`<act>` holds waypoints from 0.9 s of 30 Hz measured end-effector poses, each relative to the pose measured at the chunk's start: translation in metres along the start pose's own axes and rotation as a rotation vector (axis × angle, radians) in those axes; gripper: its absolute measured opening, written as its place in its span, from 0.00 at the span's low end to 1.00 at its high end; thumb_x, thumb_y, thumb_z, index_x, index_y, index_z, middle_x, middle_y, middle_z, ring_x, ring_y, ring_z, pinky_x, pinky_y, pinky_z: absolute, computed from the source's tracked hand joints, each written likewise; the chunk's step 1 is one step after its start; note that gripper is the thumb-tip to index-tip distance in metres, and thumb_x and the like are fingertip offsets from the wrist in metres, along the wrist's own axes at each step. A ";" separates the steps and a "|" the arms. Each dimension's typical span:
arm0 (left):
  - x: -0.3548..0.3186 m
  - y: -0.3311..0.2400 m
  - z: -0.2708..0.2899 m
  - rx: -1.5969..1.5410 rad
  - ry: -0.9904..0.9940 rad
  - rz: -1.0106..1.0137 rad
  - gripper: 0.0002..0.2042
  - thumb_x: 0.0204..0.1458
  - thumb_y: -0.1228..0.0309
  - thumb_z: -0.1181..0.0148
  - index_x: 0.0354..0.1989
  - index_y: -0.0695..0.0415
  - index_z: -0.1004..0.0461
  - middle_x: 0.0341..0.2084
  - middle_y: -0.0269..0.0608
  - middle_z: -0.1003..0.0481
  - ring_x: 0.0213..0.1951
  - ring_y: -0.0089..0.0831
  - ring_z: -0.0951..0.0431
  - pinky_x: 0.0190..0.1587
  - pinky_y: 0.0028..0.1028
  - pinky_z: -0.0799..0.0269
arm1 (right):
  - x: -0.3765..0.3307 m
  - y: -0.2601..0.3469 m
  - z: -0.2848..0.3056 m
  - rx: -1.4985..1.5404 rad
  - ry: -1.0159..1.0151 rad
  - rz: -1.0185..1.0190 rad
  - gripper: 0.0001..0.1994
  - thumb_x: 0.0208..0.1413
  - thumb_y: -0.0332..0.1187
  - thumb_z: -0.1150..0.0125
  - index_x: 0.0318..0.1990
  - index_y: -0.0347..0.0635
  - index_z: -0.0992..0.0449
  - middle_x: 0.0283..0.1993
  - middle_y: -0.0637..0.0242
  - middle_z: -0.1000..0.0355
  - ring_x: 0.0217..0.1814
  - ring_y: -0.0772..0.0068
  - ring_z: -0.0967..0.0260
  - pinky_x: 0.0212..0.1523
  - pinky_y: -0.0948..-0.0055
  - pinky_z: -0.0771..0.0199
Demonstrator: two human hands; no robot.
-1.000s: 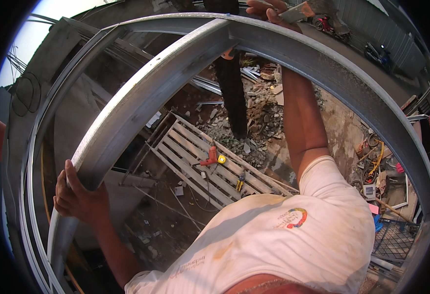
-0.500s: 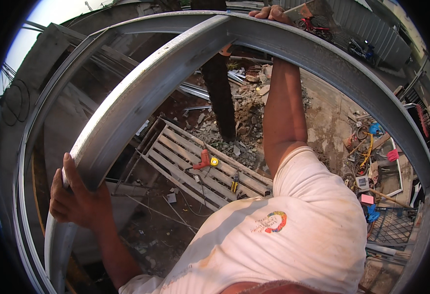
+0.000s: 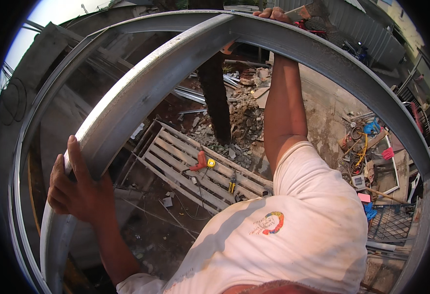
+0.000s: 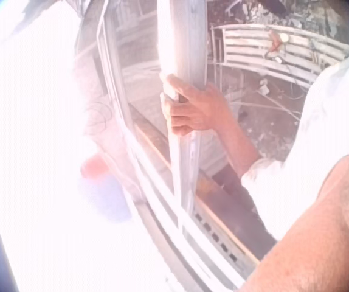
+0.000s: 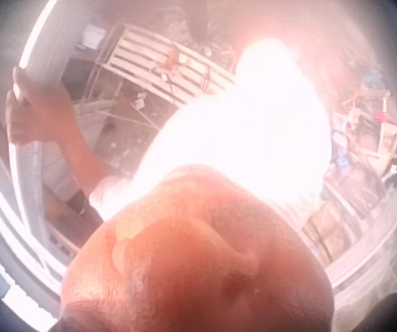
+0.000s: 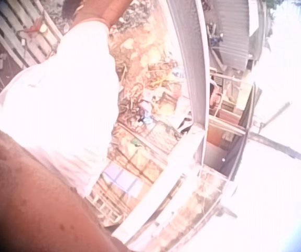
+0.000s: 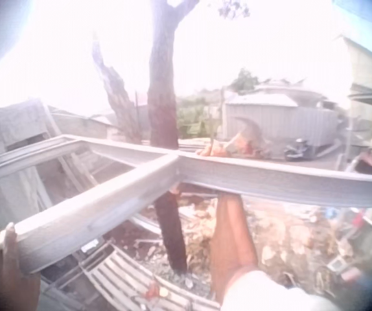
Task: The person uses a red power drill to fasten metal beams together on a construction site. They position the beams, drill holes, and secure them to form a curved metal structure.
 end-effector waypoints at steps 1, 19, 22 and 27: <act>-0.001 0.000 -0.001 0.010 -0.013 0.002 0.44 0.32 0.60 0.22 0.65 0.28 0.36 0.50 0.30 0.31 0.53 0.34 0.30 0.54 0.44 0.37 | 0.001 -0.001 -0.001 0.150 -0.085 0.021 0.08 0.63 0.36 0.45 0.36 0.45 0.22 0.40 0.60 0.23 0.54 0.61 0.28 0.68 0.60 0.37; 0.000 0.003 -0.003 0.065 -0.001 -0.017 0.40 0.38 0.58 0.26 0.65 0.29 0.35 0.49 0.31 0.30 0.51 0.34 0.29 0.54 0.45 0.38 | 0.002 -0.003 -0.012 0.103 -0.104 -0.024 0.08 0.61 0.36 0.43 0.34 0.44 0.22 0.42 0.57 0.23 0.55 0.58 0.28 0.66 0.60 0.34; 0.000 0.001 -0.002 0.051 -0.029 -0.018 0.40 0.38 0.59 0.26 0.65 0.29 0.35 0.49 0.31 0.30 0.51 0.34 0.29 0.54 0.44 0.38 | 0.000 -0.005 -0.009 0.090 -0.118 0.005 0.09 0.61 0.36 0.44 0.34 0.42 0.23 0.41 0.55 0.23 0.54 0.55 0.27 0.64 0.56 0.33; 0.001 0.000 0.000 0.028 -0.047 -0.019 0.41 0.37 0.59 0.25 0.65 0.29 0.35 0.49 0.31 0.30 0.51 0.35 0.29 0.54 0.44 0.38 | -0.003 -0.009 0.002 0.027 -0.161 0.028 0.12 0.60 0.38 0.45 0.35 0.38 0.23 0.41 0.51 0.24 0.51 0.48 0.27 0.61 0.48 0.31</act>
Point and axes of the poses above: each hand's wrist, its own x-axis towards the middle knuckle, its own z-axis out of the back of the hand, y = z × x, the point moved 6 cm from there along x, towards the middle knuckle
